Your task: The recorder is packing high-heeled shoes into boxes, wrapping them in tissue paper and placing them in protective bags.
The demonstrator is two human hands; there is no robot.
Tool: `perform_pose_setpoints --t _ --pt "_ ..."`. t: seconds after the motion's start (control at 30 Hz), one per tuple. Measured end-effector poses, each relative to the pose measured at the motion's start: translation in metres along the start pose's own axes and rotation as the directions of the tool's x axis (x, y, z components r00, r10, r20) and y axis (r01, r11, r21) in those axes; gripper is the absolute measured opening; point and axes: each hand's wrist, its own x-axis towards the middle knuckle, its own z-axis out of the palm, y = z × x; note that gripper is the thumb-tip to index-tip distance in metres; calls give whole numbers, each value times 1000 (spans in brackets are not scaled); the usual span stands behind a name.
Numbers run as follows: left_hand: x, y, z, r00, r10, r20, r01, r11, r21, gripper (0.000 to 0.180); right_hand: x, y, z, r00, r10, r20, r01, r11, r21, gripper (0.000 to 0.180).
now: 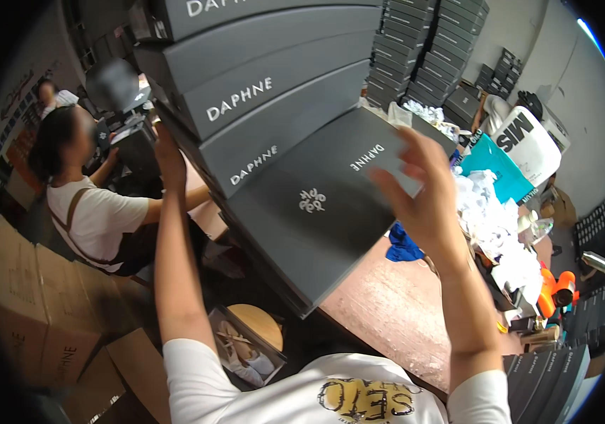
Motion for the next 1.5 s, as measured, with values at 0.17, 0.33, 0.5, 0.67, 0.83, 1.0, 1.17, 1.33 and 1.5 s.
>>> perform_pose_setpoints --t 0.17,0.33,0.5,0.67,0.83,1.0,1.17,1.33,1.5 --pt "-1 -19 25 995 102 17 -103 993 59 65 -89 55 -37 697 683 217 -658 489 573 86" --pt "30 -56 -13 960 236 151 -237 971 -12 53 -55 58 -11 456 804 381 -748 115 653 98" --pt "25 -49 -8 852 454 260 -517 806 289 46 -38 62 -19 429 819 381 -803 152 577 100" --pt "25 -53 -5 819 443 365 -562 748 354 44 -54 60 -30 467 817 338 -745 157 648 97" --pt "26 -37 -21 730 455 509 -683 500 533 42 -83 77 -90 452 842 296 -707 135 695 91" --pt "-45 55 -31 885 239 -400 -310 943 -122 36 -186 129 -175 516 827 222 -608 171 775 67" --pt "-265 208 44 960 280 -5 -225 759 -611 51 -369 197 -217 269 948 169 -758 100 645 62" --pt "-541 128 141 389 -246 888 168 967 194 62 -484 201 -186 -33 972 233 -939 -110 326 55" --pt "-657 144 166 -231 -638 735 680 434 591 46 -553 174 -236 -213 885 414 -944 -295 146 51"
